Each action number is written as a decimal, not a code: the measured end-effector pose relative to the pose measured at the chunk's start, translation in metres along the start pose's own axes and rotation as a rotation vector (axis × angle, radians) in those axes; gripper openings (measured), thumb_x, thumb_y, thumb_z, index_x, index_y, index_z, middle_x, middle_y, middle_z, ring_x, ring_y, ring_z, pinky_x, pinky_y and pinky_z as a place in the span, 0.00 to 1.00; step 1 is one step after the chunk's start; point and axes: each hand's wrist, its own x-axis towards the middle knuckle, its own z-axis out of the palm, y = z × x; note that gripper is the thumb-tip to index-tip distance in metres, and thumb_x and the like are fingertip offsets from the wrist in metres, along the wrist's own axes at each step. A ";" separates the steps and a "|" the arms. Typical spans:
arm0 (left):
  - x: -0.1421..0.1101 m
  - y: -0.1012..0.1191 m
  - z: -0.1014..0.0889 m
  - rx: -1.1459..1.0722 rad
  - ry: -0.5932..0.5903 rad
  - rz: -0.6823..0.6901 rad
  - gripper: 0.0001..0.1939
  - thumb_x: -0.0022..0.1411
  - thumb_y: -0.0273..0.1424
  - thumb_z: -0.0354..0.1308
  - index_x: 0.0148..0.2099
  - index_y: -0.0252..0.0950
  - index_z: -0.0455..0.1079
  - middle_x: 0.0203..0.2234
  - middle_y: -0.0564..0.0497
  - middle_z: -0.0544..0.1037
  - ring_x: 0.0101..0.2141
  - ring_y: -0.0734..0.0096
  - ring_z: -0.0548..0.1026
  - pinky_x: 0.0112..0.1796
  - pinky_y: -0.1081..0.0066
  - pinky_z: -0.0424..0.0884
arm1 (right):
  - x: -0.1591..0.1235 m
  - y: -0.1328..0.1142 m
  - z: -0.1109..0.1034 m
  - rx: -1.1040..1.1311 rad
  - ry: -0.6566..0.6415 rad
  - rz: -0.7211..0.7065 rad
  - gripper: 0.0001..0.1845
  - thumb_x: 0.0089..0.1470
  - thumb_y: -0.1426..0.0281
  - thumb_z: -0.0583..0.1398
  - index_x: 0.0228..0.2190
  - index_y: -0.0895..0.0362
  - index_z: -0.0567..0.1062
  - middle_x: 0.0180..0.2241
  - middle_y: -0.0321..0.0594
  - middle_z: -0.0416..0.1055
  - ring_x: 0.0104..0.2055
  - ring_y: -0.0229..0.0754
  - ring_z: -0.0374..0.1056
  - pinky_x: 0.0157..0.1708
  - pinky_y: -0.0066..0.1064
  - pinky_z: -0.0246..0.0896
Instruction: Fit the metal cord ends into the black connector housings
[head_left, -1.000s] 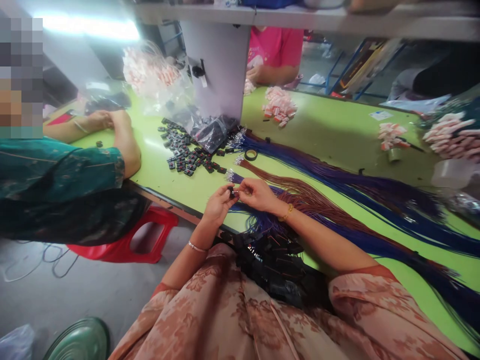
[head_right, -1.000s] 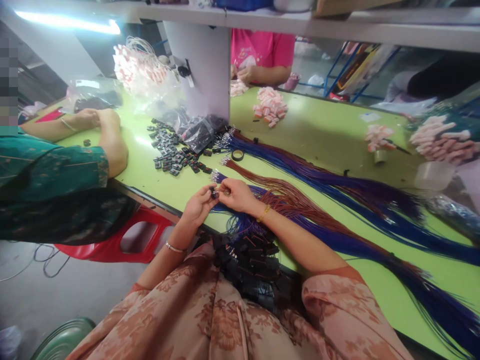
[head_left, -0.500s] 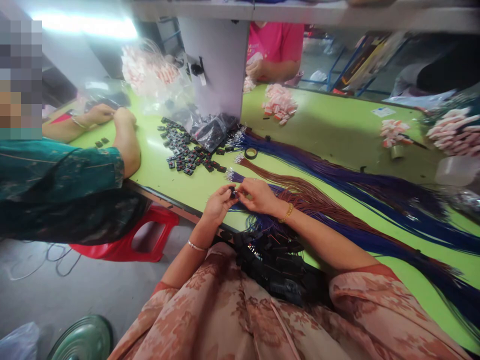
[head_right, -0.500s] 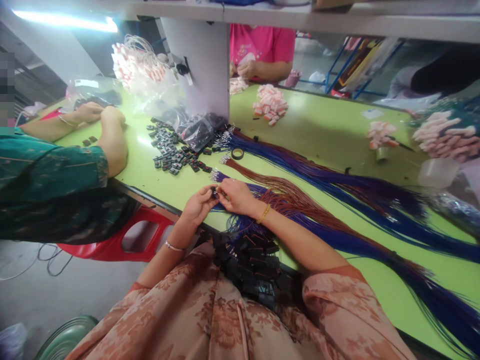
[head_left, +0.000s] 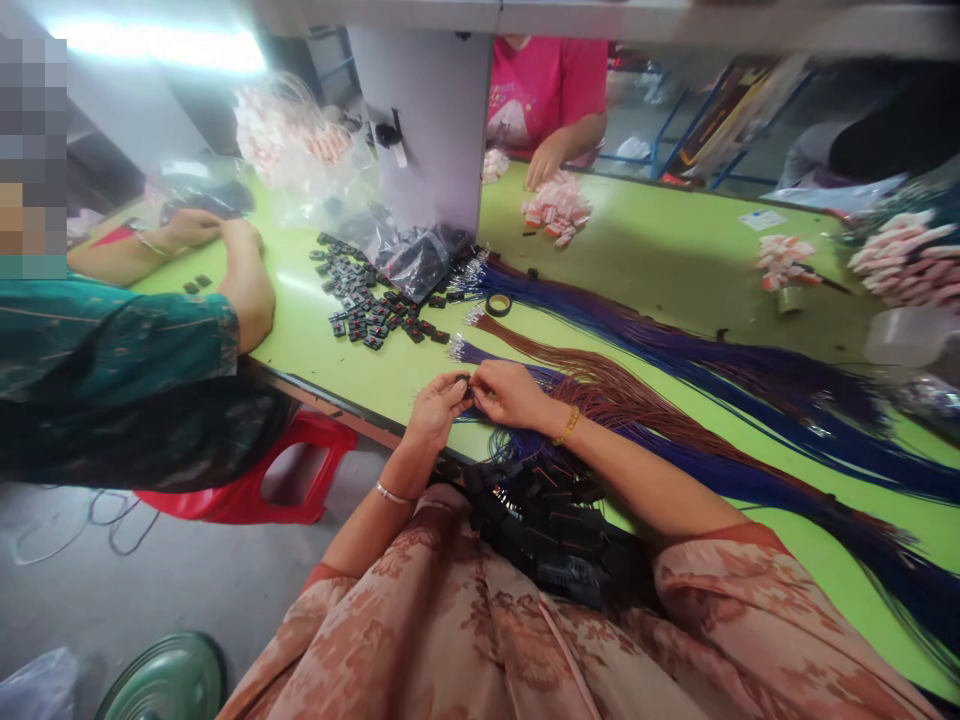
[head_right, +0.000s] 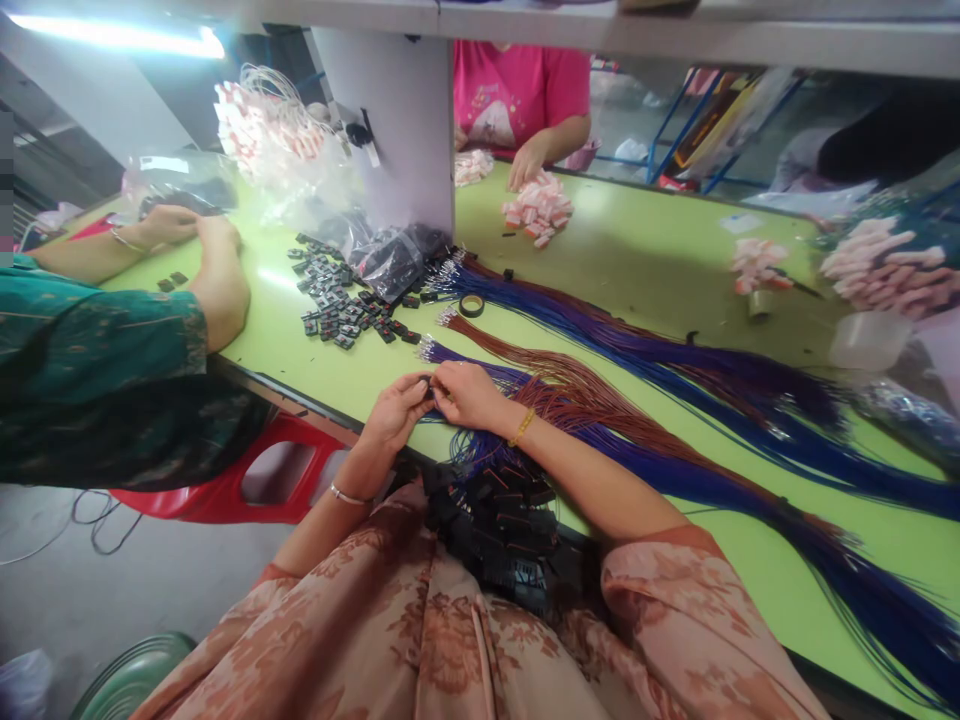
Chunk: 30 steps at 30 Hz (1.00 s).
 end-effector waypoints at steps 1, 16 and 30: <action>0.000 0.000 0.001 0.010 0.001 0.004 0.15 0.45 0.29 0.69 0.37 0.32 0.73 0.28 0.51 0.77 0.29 0.76 0.74 0.36 0.72 0.71 | 0.000 0.001 0.001 -0.005 0.000 0.007 0.05 0.53 0.71 0.54 0.29 0.58 0.69 0.27 0.42 0.67 0.29 0.40 0.59 0.31 0.31 0.51; 0.007 0.007 0.014 -0.053 -0.011 0.012 0.10 0.51 0.24 0.64 0.39 0.32 0.71 0.32 0.48 0.77 0.33 0.74 0.75 0.46 0.64 0.71 | 0.019 0.037 -0.024 0.123 0.028 0.308 0.14 0.58 0.66 0.51 0.32 0.59 0.73 0.29 0.40 0.73 0.29 0.38 0.62 0.30 0.28 0.52; 0.010 0.004 0.012 -0.112 -0.043 -0.027 0.09 0.55 0.21 0.59 0.40 0.30 0.70 0.34 0.46 0.78 0.34 0.73 0.76 0.47 0.65 0.70 | 0.031 0.082 -0.034 -0.316 -0.022 0.583 0.11 0.56 0.70 0.51 0.33 0.58 0.74 0.35 0.49 0.75 0.32 0.44 0.66 0.29 0.31 0.49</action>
